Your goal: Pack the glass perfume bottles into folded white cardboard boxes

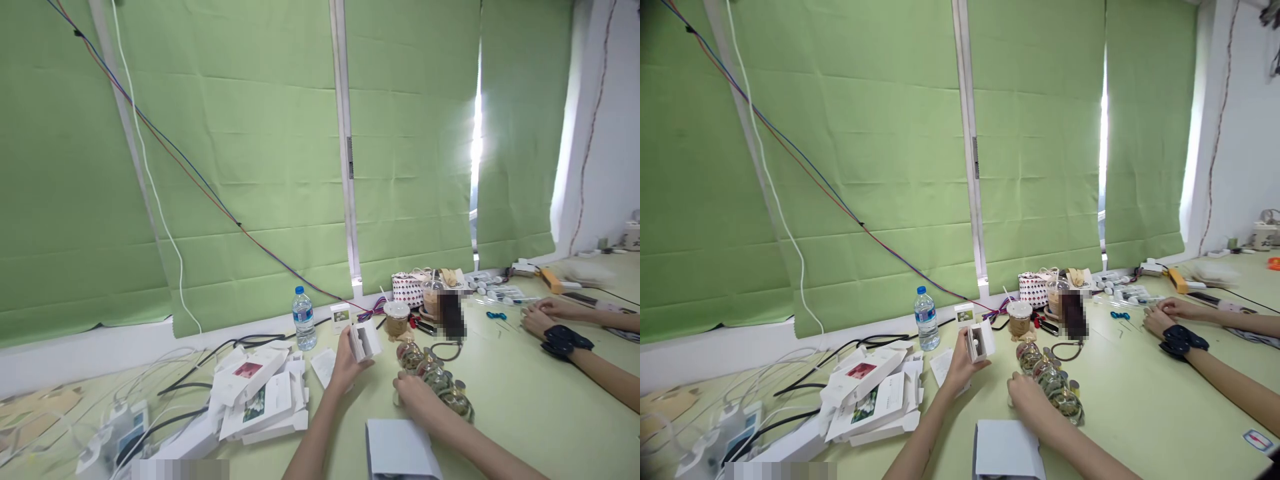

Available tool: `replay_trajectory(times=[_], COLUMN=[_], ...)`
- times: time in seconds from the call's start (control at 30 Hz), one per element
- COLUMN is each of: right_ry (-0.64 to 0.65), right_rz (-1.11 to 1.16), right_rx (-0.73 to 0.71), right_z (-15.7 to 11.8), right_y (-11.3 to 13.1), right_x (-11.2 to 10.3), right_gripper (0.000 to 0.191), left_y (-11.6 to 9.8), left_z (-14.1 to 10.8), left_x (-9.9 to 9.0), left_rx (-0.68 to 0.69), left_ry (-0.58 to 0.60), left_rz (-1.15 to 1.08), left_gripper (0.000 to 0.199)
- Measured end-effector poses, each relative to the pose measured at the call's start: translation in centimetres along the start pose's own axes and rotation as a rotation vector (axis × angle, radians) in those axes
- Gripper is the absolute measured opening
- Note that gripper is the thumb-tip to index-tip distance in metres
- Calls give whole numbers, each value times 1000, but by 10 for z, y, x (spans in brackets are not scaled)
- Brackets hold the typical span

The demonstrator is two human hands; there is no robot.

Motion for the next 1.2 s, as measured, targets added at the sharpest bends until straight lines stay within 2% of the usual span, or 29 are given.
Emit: replay_trajectory(times=[0.1, 0.23, 0.3, 0.37, 0.43, 0.57, 0.83, 1.03, 1.2], right_ry=[-14, -196, -292, -332, -340, -307, -167, -134, -103], right_rz=[-79, -139, -140, -134, -130, -132, -122, -81, -21], right_rx=[-15, -50, -129, -230, -292, -353, -373, -345, -341], right_z=[4, 14, 21, 30, 41, 54, 41, 42, 46], right_y=[6, 15, 25, 37, 45, 47, 29, 29, 37], right_x=[-1, -43, -64, -75, -75, -60, -41, -36, -48], right_gripper=[28, 21, 22, 20, 16, 13, 14, 17, 17], left_y=[-6, -11, -13, -17, -21, -24, -14, -9, -7], left_z=[-6, -12, -12, -10, -10, -13, -33, -36, -36], left_x=[-3, -8, -7, -4, -2, -2, 1, 5, 3], left_rx=[6, 5, 18, 39, 58, 63, 37, 7, -14], left_ry=[3, 13, 38, 79, 131, 221, 385, 381, 369], left_rz=[-28, -28, -19, -6, 12, 60, 139, 132, 96], left_gripper=[84, 83, 83, 84, 85, 90, 84, 91, 90])
Point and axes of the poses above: each hand's wrist, its own z-axis towards the middle knuckle, its own x-axis out of the palm, y = z × x, the point moved 4 cm from there along z, towards the middle knuckle, and after that the axes turned 6 degrees about -y, right-handed, at the moved point
